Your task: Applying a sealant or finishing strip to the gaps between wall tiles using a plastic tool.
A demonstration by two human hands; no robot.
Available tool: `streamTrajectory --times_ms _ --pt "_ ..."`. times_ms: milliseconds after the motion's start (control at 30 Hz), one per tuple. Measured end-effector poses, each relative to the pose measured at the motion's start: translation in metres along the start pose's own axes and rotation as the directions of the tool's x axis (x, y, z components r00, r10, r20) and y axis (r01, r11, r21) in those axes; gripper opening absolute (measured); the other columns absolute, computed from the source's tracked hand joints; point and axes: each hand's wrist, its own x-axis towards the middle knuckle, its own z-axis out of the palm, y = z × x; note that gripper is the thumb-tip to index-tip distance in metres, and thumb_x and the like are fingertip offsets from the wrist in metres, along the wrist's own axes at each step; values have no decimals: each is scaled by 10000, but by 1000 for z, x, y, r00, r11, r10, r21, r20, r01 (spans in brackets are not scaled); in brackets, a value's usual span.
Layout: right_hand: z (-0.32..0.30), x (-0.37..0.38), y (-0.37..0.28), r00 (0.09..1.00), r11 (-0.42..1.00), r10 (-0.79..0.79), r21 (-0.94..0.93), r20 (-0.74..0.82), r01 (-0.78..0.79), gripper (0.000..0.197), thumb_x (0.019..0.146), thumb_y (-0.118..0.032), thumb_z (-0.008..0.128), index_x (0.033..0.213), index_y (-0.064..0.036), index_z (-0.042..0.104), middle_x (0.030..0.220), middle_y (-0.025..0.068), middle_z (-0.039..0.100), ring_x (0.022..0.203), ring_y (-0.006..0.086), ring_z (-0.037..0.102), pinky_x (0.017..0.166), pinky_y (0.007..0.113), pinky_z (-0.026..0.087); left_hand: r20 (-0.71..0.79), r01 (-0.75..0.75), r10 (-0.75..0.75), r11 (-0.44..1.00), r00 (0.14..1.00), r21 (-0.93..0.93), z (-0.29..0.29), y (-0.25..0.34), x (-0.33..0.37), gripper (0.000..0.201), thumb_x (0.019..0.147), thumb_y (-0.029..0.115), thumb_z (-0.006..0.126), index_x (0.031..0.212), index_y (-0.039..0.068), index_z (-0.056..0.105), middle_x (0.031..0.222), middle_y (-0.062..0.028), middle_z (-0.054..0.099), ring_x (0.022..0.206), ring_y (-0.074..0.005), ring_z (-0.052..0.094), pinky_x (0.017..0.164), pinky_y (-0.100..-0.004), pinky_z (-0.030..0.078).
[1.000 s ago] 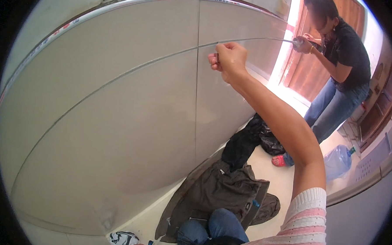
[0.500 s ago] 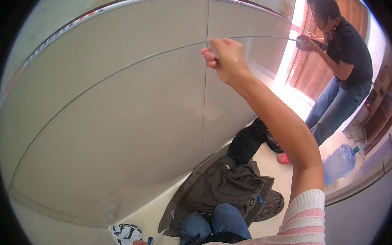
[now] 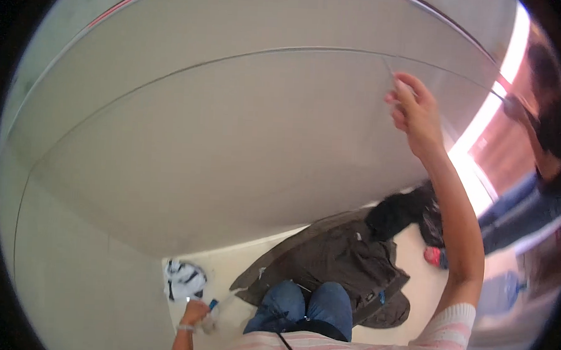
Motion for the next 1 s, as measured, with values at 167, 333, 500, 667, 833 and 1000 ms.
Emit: streamTrajectory --times_ms 167,333,500,667,833,1000 --pt "62 -52 35 980 985 92 127 176 -115 277 867 -146 517 1121 -45 472 708 23 521 442 39 341 373 186 240 -15 309 -322 920 947 -239 -2 14 -28 184 598 230 615 602 49 645 576 -125 596 527 -230 591 531 -320 476" --pt "115 -115 67 857 811 336 343 390 -474 205 871 -130 514 1057 -49 486 691 16 504 433 42 319 367 188 226 -49 463 -507 819 861 -338 7 15 -79 114 593 137 635 579 24 635 509 -74 570 448 -147 540 444 -283 441" --pt "124 -169 85 743 641 499 387 445 -663 96 883 -153 493 916 -63 494 667 8 478 433 47 311 366 193 223 -40 464 -579 691 814 -554 25 20 -123 91 623 93 623 589 8 623 494 -51 538 419 -124 501 391 -261 394" --pt "87 -226 122 759 590 528 477 381 -651 88 881 -149 486 879 -61 479 665 9 464 431 53 315 362 193 223 -28 416 -659 507 752 -755 23 33 -168 62 651 28 587 606 -12 602 495 -47 510 408 -111 466 357 -252 340" --pt "19 -284 157 727 516 643 564 243 -645 73 882 -144 490 897 -72 486 666 1 468 447 50 311 369 186 231 -68 395 -676 506 733 -767 15 34 -178 73 669 0 543 606 -34 562 475 -52 471 389 -126 453 342 -240 321" --pt "-20 -316 156 765 529 634 659 113 -535 73 879 -103 480 944 -86 451 679 25 468 447 62 323 369 197 251 -153 260 -575 571 804 -779 -3 54 -170 113 685 46 546 601 -27 525 473 -51 449 374 -126 432 338 -246 309"
